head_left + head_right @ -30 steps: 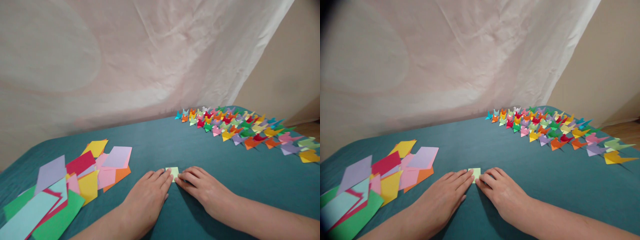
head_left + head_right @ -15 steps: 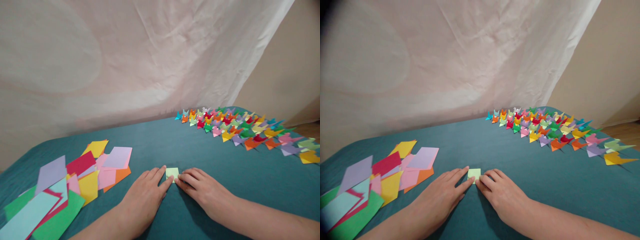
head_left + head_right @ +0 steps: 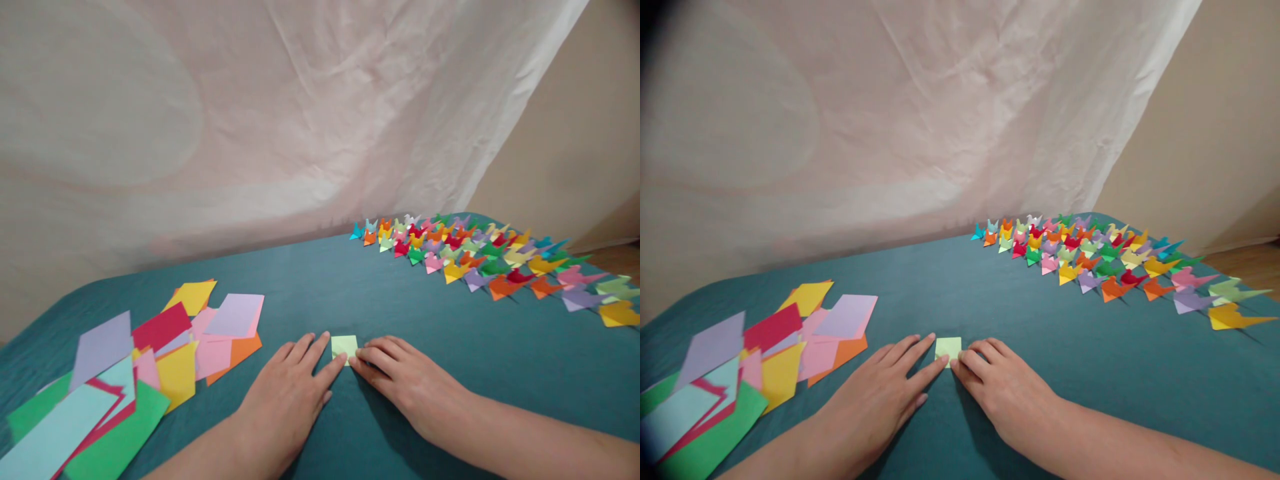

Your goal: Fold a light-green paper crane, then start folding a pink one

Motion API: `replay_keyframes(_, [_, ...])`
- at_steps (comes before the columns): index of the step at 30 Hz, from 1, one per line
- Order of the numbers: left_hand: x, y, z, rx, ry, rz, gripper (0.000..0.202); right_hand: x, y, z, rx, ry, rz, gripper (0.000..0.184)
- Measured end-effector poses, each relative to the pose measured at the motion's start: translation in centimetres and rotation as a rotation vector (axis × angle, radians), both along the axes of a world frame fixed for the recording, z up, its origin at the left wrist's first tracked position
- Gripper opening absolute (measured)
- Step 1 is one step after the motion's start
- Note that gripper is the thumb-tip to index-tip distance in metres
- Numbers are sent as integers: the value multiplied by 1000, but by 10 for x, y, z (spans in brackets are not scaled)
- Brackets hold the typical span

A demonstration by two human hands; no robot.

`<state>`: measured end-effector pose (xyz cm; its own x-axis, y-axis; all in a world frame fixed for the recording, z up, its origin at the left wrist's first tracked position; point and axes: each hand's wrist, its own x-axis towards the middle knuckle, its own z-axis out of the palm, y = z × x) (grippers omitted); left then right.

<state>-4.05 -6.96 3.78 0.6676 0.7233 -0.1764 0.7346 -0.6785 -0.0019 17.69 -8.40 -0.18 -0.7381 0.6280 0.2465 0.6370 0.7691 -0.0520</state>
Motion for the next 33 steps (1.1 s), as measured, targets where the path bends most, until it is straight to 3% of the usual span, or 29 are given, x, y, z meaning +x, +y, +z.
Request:
replay_keyframes(20, [-2, 11, 21, -73, -25, -50, 39, 0, 0, -3, 36, 11, 3, 40])
replay_keyframes(33, [-4, 14, 18, -93, -109, -64, 35, 1, -1, 1, -42, -14, -14, 43])
